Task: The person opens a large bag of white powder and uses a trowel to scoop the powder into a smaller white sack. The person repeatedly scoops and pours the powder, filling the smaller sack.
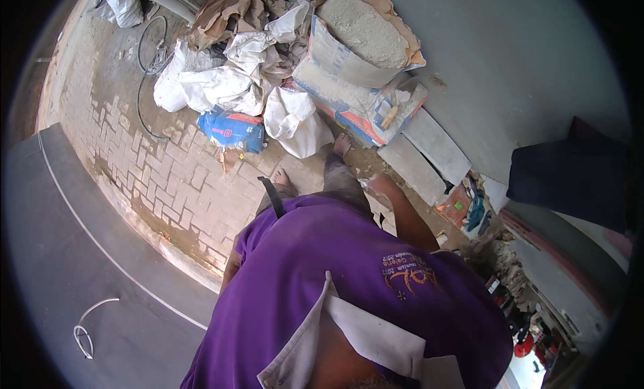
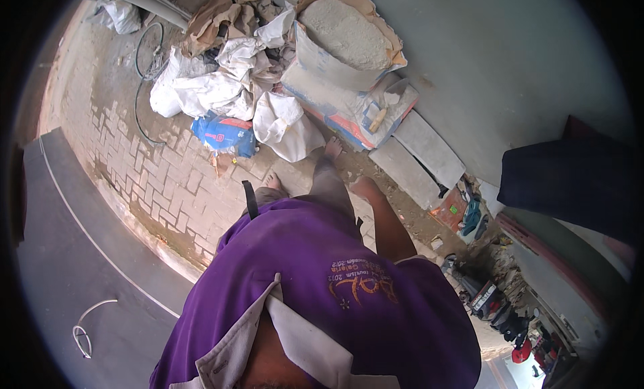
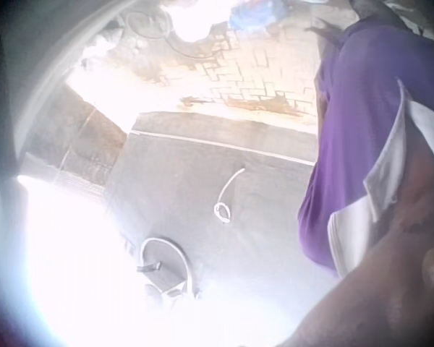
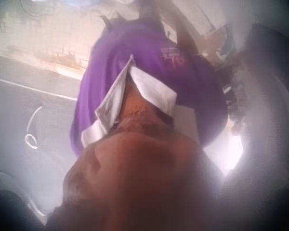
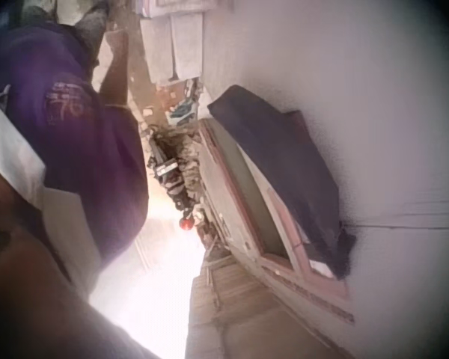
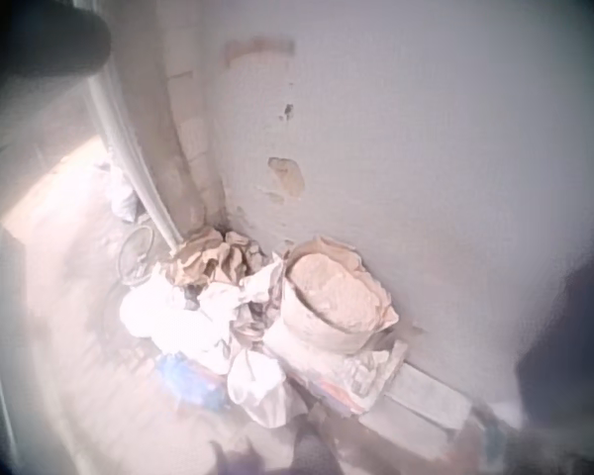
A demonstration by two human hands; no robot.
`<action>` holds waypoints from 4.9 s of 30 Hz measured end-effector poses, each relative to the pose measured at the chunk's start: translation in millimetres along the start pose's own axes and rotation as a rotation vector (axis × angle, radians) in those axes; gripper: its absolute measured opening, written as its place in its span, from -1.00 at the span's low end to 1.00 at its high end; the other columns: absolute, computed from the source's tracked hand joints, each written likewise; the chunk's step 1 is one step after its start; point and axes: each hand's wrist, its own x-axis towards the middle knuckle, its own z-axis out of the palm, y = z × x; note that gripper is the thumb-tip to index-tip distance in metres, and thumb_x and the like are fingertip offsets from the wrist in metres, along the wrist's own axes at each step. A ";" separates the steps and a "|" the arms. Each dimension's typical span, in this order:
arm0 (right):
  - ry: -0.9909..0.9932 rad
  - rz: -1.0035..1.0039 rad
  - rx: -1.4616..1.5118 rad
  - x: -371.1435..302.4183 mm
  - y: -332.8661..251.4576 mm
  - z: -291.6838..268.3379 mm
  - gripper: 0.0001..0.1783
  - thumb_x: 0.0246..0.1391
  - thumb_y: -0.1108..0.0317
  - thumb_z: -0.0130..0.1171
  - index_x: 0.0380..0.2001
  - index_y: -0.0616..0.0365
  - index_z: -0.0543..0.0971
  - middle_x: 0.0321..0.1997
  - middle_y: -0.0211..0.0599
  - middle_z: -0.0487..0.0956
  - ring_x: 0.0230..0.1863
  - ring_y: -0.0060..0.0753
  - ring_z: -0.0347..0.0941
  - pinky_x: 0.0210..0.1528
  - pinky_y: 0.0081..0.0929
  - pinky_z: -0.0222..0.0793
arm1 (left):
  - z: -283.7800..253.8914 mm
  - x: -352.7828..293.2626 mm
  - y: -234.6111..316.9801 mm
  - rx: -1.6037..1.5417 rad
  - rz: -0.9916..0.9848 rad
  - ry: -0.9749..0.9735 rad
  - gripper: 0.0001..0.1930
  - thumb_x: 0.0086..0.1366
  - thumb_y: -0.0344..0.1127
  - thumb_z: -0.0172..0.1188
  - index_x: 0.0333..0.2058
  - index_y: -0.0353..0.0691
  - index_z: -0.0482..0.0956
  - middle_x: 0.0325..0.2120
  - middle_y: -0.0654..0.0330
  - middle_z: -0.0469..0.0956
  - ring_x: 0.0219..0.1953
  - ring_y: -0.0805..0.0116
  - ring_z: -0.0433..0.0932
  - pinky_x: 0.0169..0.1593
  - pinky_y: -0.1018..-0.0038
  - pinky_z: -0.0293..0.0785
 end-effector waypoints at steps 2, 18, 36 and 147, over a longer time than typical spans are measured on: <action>0.005 -0.052 -0.068 35.1 -2.3 -38.3 -0.50 0.02 0.02 0.12 -0.32 0.35 0.62 -0.21 0.12 0.61 -0.12 0.08 0.55 -0.08 -0.14 0.41 | -4.4 7.7 10.0 -0.118 -0.213 -0.192 -0.55 0.10 -0.42 0.23 0.02 -0.37 0.52 -0.14 0.14 0.61 -0.12 0.37 0.56 -0.01 0.45 0.47; 0.177 0.070 0.217 321.4 -261.1 -45.1 0.01 -0.13 -0.20 0.27 0.20 0.38 0.25 0.16 0.23 0.40 0.18 0.18 0.35 0.23 -0.19 0.26 | 34.5 563.3 -8.5 0.744 -0.079 0.504 0.19 -0.15 0.22 0.45 0.21 -0.63 0.11 0.15 -0.30 0.31 0.14 -0.09 0.41 0.16 0.28 0.35; 0.057 0.177 0.232 273.4 -110.5 28.7 -0.38 -0.14 0.38 0.11 0.09 0.31 0.38 0.07 0.18 0.48 0.13 0.11 0.40 0.19 -0.19 0.28 | 84.0 496.6 -125.0 -0.698 -0.427 0.376 -0.68 0.16 -0.48 -0.01 -0.09 -0.35 0.50 -0.21 0.09 0.56 -0.20 0.24 0.57 -0.13 0.34 0.52; 0.392 0.012 -0.432 105.4 -220.8 -374.9 -0.48 0.18 0.05 0.00 -0.32 0.43 0.60 -0.23 0.27 0.57 -0.13 0.23 0.51 -0.06 -0.04 0.37 | 219.1 472.3 255.1 -0.560 0.039 -0.311 -0.27 0.40 -0.25 -0.08 0.39 -0.14 -0.28 0.34 -0.02 0.05 -0.10 0.02 0.55 -0.02 0.31 0.53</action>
